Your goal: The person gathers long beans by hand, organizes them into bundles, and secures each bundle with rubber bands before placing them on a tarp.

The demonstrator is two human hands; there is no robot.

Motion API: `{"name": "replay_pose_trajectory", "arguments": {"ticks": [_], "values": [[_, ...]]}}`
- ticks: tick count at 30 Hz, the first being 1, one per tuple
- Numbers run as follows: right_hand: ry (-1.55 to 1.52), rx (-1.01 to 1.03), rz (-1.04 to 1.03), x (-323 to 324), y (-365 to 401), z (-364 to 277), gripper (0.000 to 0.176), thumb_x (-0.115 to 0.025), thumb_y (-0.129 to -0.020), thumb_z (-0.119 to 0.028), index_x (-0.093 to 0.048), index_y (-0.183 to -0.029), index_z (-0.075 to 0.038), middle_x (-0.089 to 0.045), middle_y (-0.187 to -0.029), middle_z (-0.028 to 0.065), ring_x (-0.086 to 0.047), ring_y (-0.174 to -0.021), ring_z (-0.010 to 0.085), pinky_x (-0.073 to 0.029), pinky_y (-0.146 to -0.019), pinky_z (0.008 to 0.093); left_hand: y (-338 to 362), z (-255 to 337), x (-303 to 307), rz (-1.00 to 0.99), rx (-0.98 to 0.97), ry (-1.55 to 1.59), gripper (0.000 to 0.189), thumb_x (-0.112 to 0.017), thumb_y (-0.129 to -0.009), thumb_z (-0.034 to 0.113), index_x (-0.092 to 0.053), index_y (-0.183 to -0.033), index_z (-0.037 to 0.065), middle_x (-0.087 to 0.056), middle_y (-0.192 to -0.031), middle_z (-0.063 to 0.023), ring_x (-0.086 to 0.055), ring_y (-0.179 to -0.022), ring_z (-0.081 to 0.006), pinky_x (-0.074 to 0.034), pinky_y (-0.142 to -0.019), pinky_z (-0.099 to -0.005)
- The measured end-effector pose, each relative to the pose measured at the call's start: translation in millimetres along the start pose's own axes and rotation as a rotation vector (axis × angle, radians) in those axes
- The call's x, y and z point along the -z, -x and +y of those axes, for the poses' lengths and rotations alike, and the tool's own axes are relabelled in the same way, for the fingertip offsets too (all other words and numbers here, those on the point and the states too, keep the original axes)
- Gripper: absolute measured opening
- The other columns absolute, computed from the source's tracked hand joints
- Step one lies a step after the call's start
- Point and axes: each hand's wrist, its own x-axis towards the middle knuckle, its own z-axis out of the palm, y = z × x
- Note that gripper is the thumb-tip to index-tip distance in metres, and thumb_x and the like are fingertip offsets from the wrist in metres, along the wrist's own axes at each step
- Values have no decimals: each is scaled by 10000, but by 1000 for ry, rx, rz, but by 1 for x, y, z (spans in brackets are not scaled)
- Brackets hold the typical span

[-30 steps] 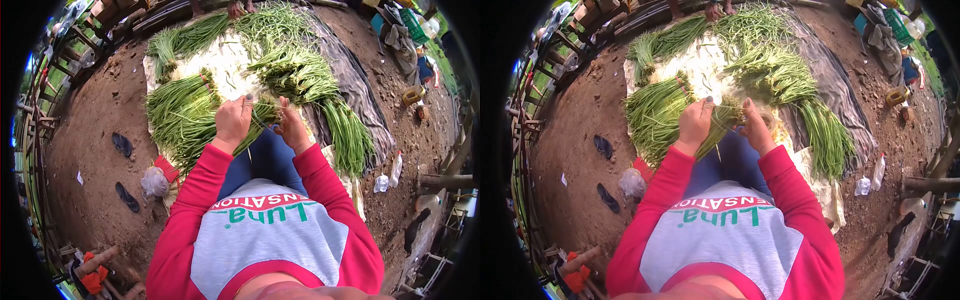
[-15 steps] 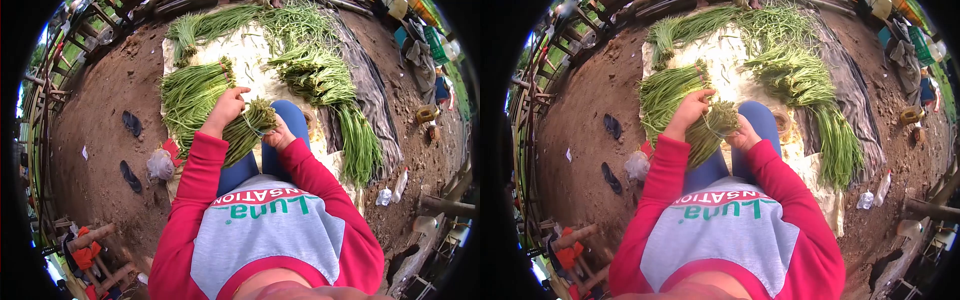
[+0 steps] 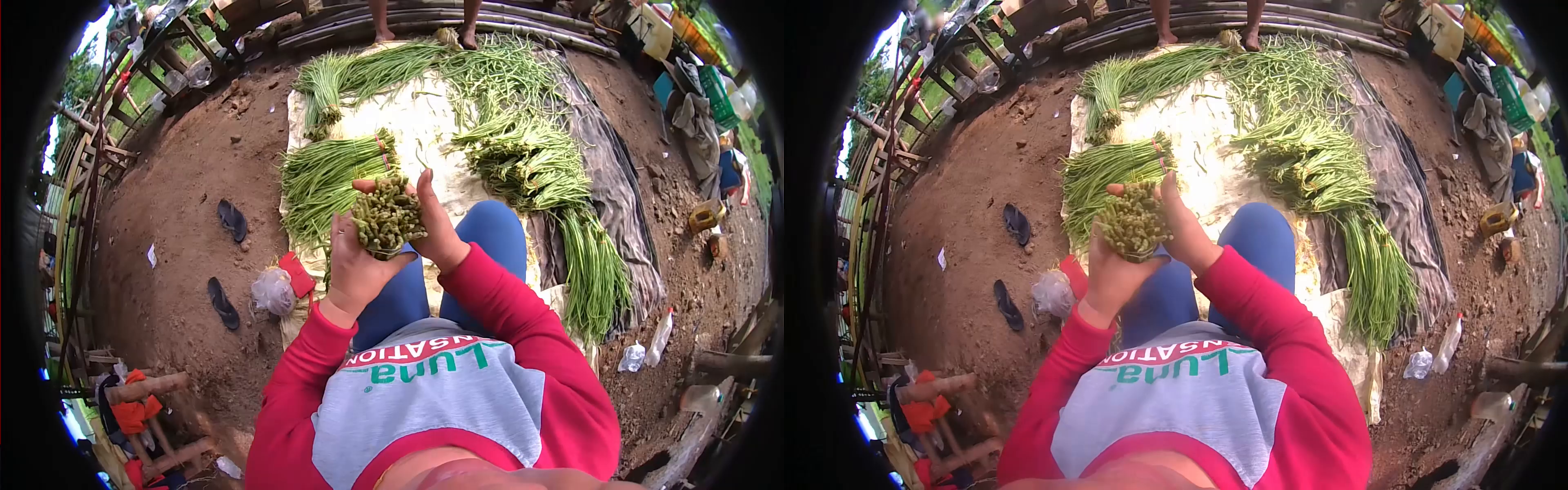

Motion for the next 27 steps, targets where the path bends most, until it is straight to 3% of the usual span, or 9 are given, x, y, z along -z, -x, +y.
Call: {"name": "replay_pose_trajectory", "arguments": {"ticks": [3, 6, 9, 11, 13, 16, 21, 25, 27], "values": [[546, 231, -201, -33, -39, -35, 1126, -260, -824, -877, -350, -1482, 32, -496, -1419, 148, -489, -1305, 209, -374, -1111, 364, -37, -7, 44, 83, -111, -51, 525, -882, -659, 183, -690, -1137, 83, -658, -1197, -96, -640, -1084, -280, -521, -926, -365], [731, 560, -486, -65, -53, -78, 1201, -554, -753, -835, -228, -1520, 30, -454, -1425, 176, -434, -1334, 254, -337, -1123, 394, -58, -13, 83, 104, -71, 354, 470, -823, -767, 150, -665, -1203, 69, -685, -1222, -57, -682, -1051, -180, -522, -906, -347], [1021, 667, -588, -76, -51, -132, 1388, -937, -536, -551, -176, -1537, 36, -437, -1446, 196, -419, -1361, 261, -325, -1137, 401, -80, -4, 113, 12, -199, 272, 781, -833, -725, 59, -458, -1408, 11, -619, -1303, -124, -632, -1152, -227, -503, -1001, -382], [1351, 819, -502, -58, -53, -142, 1403, -970, -512, -475, -163, -1542, 32, -423, -1472, 197, -406, -1386, 262, -315, -1152, 401, -96, 40, 109, -77, -114, 849, 1000, -866, -681, 47, -298, -1502, 3, -529, -1403, -158, -581, -1220, -254, -488, -1033, -399], [720, 507, -451, -49, -36, -133, 1407, -986, -502, -406, -151, -1546, 34, -373, -1517, 214, -378, -1412, 278, -309, -1161, 404, -113, 85, 94, -185, -62, 1175, 1273, -953, -625, 289, -141, -1573, 37, -340, -1550, -166, -429, -1368, -250, -395, -1115, -411], [845, 481, -349, -34, -25, -144, 1256, -963, -558, -240, -214, -1525, 47, -510, -1416, 178, -517, -1288, 242, -389, -1110, 384, -151, 82, 42, 79, -345, 1080, 1467, -648, -519, 900, -113, -1566, 21, -198, -1604, -164, -311, -1428, -294, -322, -1173, -446], [688, 467, -20, -15, -14, -167, 910, -923, -569, -223, -509, -1331, 53, -635, -1248, 130, -617, -1118, 195, -468, -1012, 341, -190, 89, 12, 149, -199, 1015, 1242, -217, -724, 950, 34, -1590, 96, -80, -1654, -139, -165, -1501, -270, -108, -1222, -450], [480, 581, 50, -1, 9, -202, 868, -808, -635, -327, -492, -1347, 58, -643, -1209, 155, -662, -1026, 246, -512, -950, 368, -200, 93, 60, 601, -266, 905, 1066, -15, -840, 863, -96, -1589, 108, -168, -1636, -153, -125, -1516, -283, 83, -1195, -516], [259, 591, 28, 21, 21, -213, 888, -796, -640, -326, -467, -1376, 47, -623, -1239, 176, -656, -1053, 270, -515, -961, 385, -190, 85, 97, 938, -262, 853, 992, -50, -892, 816, -182, -1565, 100, -257, -1605, -155, -196, -1494, -292, 25, -1209, -505]]}}
